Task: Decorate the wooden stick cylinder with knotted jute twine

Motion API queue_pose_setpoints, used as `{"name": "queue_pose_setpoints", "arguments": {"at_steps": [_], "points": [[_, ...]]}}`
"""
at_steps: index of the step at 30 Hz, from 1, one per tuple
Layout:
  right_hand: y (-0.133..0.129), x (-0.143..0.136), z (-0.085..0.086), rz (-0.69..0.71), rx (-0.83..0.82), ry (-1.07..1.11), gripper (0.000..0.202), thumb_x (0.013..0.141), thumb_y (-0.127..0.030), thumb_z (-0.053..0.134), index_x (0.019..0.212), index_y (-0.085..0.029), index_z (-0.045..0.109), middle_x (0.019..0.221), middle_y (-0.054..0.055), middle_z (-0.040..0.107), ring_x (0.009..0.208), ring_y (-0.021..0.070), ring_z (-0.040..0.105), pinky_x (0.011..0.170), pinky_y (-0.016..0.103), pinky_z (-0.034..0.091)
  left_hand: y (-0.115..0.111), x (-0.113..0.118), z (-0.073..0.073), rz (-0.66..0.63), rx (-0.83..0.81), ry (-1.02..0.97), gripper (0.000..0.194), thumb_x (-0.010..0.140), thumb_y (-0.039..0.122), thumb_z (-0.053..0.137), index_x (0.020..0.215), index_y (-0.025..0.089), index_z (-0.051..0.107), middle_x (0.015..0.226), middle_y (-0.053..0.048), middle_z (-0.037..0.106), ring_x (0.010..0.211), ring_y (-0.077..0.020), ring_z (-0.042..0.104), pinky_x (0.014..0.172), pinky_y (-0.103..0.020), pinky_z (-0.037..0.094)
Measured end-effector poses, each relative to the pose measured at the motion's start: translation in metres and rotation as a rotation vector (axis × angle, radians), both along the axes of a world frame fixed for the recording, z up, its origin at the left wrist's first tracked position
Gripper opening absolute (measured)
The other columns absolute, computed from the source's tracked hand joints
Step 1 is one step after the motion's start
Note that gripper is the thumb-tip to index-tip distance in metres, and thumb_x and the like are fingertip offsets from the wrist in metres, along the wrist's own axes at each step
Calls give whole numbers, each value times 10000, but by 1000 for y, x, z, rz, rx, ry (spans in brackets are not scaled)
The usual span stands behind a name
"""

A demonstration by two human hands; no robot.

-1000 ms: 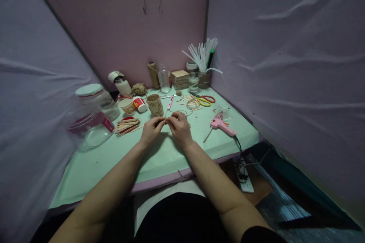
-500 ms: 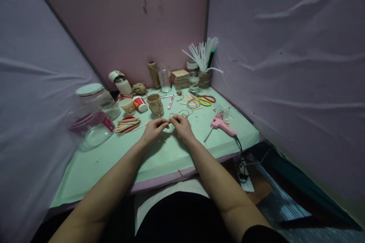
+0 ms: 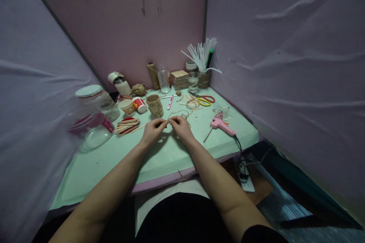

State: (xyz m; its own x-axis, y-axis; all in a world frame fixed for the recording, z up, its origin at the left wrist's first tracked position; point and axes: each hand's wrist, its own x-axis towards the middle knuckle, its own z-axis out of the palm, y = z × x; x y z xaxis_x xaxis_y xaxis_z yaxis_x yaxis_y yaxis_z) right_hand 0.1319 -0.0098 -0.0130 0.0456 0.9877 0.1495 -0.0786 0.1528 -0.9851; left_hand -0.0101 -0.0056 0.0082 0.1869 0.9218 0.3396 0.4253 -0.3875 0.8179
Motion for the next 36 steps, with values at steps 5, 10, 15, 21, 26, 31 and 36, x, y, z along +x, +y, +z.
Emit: {"name": "queue_pose_setpoints", "arguments": {"at_steps": [5,10,15,21,26,31,36], "points": [[0,-1,1,-30,16,16,244,711,-421,629,753,-181,635,581,-33,512,580,121,447,555,252,351,0,1,-3,6,53,44,250,799,348,561,733,144,688,692,-27,661,624,-121,536,611,-235,400],[-1,-1,2,-17,6,7,228,705,-396,618,762,-177,642,600,-22,535,584,124,458,548,252,348,0,1,-4,15,87,75,249,808,323,537,709,149,684,680,-27,661,619,-123,541,607,-236,398],[-2,-1,2,6,-11,4,196,689,-363,608,743,-176,631,594,-26,527,544,111,430,515,245,326,-1,1,-5,40,162,121,219,793,275,527,690,160,682,675,-25,660,610,-122,531,605,-240,396],[-4,-2,5,46,-60,26,204,667,-383,625,715,-185,608,561,-44,491,497,95,383,461,231,286,-2,3,-5,75,182,97,213,775,267,525,647,167,663,647,-15,642,606,-120,525,604,-239,395],[-5,-2,6,107,-65,42,222,664,-394,640,713,-183,595,546,-56,469,491,86,368,457,222,263,0,3,-4,70,0,-77,205,746,281,522,611,161,618,597,6,607,601,-116,521,596,-228,401],[-4,0,8,145,-52,33,224,675,-398,644,702,-181,596,547,-55,471,493,84,360,463,225,255,4,2,-4,28,-176,-189,204,725,312,527,607,160,594,588,7,577,580,-111,492,556,-221,394],[-3,0,7,153,-57,62,252,677,-429,648,697,-184,594,535,-60,449,483,87,357,468,234,262,3,2,-1,6,-234,-248,218,710,372,573,659,162,602,639,2,590,562,-99,472,531,-220,373]]}}
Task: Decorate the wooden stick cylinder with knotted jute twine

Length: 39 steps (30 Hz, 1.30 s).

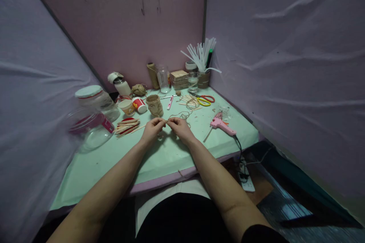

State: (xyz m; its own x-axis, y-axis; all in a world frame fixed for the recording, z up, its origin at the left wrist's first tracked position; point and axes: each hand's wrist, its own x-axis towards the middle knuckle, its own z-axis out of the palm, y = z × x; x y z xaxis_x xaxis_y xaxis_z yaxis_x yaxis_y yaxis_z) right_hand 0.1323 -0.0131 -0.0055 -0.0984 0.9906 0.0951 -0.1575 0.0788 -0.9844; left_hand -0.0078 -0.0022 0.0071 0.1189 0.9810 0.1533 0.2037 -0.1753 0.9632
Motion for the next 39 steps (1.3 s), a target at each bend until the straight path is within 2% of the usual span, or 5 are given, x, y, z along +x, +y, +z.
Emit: {"name": "queue_pose_setpoints", "arguments": {"at_steps": [13,20,25,32,39], "points": [[2,-2,-5,-220,140,-146,244,731,-422,606,735,-182,647,644,-4,574,633,141,484,595,266,369,3,1,-4,-18,63,1,232,716,388,628,697,158,611,640,10,578,603,-103,498,585,-232,403],[3,-2,-8,-227,164,-186,210,743,-382,600,741,-174,635,662,-3,598,619,133,501,602,266,400,2,0,0,-102,-14,-73,271,701,419,656,737,151,640,642,10,577,581,-92,476,563,-228,393],[3,-3,-10,-369,283,-238,150,741,-328,608,722,-179,620,715,8,611,675,142,540,658,272,433,4,1,-3,-58,23,-105,237,711,382,664,734,147,659,670,-7,622,633,-108,531,638,-245,434],[0,-3,-8,-349,306,-256,157,759,-313,594,734,-179,672,748,30,646,702,158,584,669,283,455,6,-2,-10,12,169,-4,206,732,343,649,779,148,698,767,-36,692,737,-149,595,691,-265,461],[-2,-4,-7,-428,457,-390,111,761,-236,578,665,-187,604,673,6,563,659,143,520,632,273,413,2,4,-6,52,129,-28,164,693,312,666,711,150,675,700,-15,661,678,-124,560,649,-243,448]]}}
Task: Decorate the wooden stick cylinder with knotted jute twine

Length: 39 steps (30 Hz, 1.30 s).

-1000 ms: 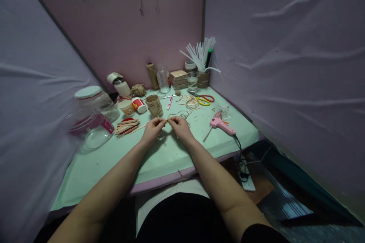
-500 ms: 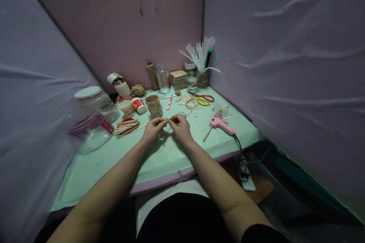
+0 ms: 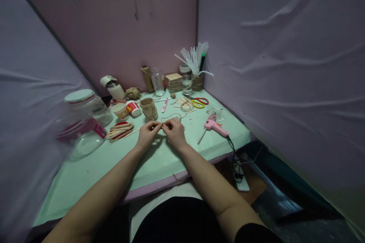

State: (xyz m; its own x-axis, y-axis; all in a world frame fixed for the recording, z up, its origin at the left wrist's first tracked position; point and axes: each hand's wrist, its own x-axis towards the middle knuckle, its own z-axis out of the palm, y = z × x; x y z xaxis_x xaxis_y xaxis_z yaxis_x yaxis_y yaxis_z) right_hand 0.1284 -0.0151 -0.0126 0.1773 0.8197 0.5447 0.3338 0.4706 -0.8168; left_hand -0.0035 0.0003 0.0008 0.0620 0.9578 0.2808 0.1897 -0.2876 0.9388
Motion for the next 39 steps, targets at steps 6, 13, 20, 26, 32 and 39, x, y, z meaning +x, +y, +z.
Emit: {"name": "queue_pose_setpoints", "arguments": {"at_steps": [6,13,20,26,32,39], "points": [[-1,-3,1,69,23,-38,79,763,-227,560,691,-197,564,719,6,563,681,139,507,639,266,416,1,2,2,-215,-476,-378,261,636,358,697,685,144,555,556,46,475,465,-44,360,408,-158,236],[5,-1,-3,141,-150,125,127,764,-321,585,766,-196,610,743,11,610,723,154,560,665,274,439,-1,2,4,-152,-256,-273,260,667,359,691,763,168,542,559,61,474,482,-57,396,446,-166,299],[10,4,-6,104,-275,162,193,735,-366,580,657,-192,605,656,4,605,661,155,523,650,278,398,1,-1,-2,-174,-112,-91,155,678,192,634,768,179,509,670,20,597,666,-123,595,617,-234,434],[12,4,-9,29,-288,320,229,715,-402,578,645,-183,579,595,-17,544,598,137,471,592,263,367,0,-3,-5,-195,-114,-64,148,696,185,613,760,183,480,640,23,585,657,-133,616,595,-233,425],[8,8,-1,243,-388,306,282,714,-451,619,700,-170,611,566,-18,538,527,118,437,524,252,348,2,-6,-8,-154,-100,-84,172,705,229,642,780,183,494,673,21,593,636,-120,590,625,-245,444],[4,6,3,119,-202,152,164,719,-347,597,669,-192,596,694,9,603,680,159,529,663,288,422,-2,-4,-1,-118,-95,-44,140,685,199,641,749,181,518,684,24,579,624,-111,572,616,-231,438]]}}
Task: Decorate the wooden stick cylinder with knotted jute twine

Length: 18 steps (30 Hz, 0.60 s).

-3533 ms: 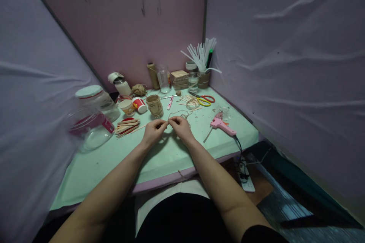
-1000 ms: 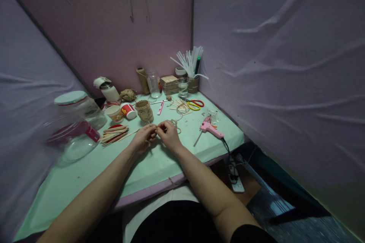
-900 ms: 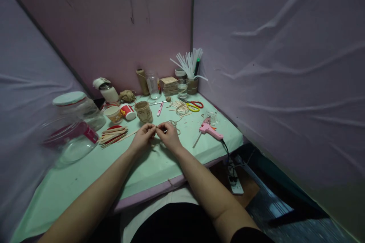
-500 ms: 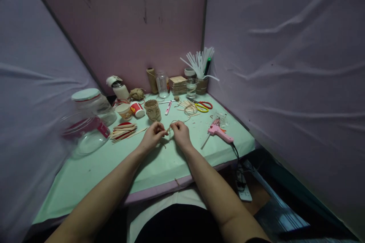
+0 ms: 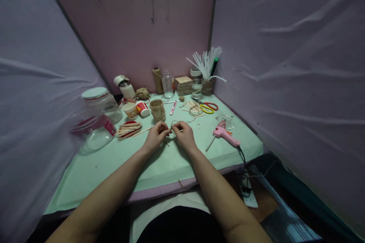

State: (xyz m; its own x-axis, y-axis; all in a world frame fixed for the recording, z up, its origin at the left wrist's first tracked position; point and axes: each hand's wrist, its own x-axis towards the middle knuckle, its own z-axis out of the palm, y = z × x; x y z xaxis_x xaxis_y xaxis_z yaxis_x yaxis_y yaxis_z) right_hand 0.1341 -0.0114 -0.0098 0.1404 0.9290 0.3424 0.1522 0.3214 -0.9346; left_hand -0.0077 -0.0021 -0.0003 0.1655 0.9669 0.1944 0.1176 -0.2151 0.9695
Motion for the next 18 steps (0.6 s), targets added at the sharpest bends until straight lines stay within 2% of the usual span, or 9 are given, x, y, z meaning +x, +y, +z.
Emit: {"name": "queue_pose_setpoints", "arguments": {"at_steps": [3,10,13,18], "points": [[0,-1,-3,-64,23,-23,182,721,-343,588,621,-197,547,646,-2,555,652,154,495,638,284,404,-2,0,1,-5,26,50,109,689,154,602,742,184,511,661,27,575,631,-114,575,606,-224,430],[6,-1,-11,-135,-68,178,168,696,-342,591,653,-184,555,598,-23,513,575,130,437,573,267,366,-3,-1,-1,-22,47,87,95,699,139,562,747,189,497,638,17,594,614,-122,572,582,-227,413],[6,1,-10,-102,-94,200,197,700,-371,601,662,-182,560,567,-31,492,547,124,414,542,261,353,-1,-2,-3,-15,38,89,98,704,144,563,749,190,490,630,17,604,609,-120,571,580,-223,411],[4,3,-7,2,-62,87,205,735,-379,591,735,-175,597,618,-9,545,583,133,455,545,256,378,0,-4,-5,30,18,65,88,723,174,580,778,186,512,661,14,611,637,-124,586,610,-229,429]]}}
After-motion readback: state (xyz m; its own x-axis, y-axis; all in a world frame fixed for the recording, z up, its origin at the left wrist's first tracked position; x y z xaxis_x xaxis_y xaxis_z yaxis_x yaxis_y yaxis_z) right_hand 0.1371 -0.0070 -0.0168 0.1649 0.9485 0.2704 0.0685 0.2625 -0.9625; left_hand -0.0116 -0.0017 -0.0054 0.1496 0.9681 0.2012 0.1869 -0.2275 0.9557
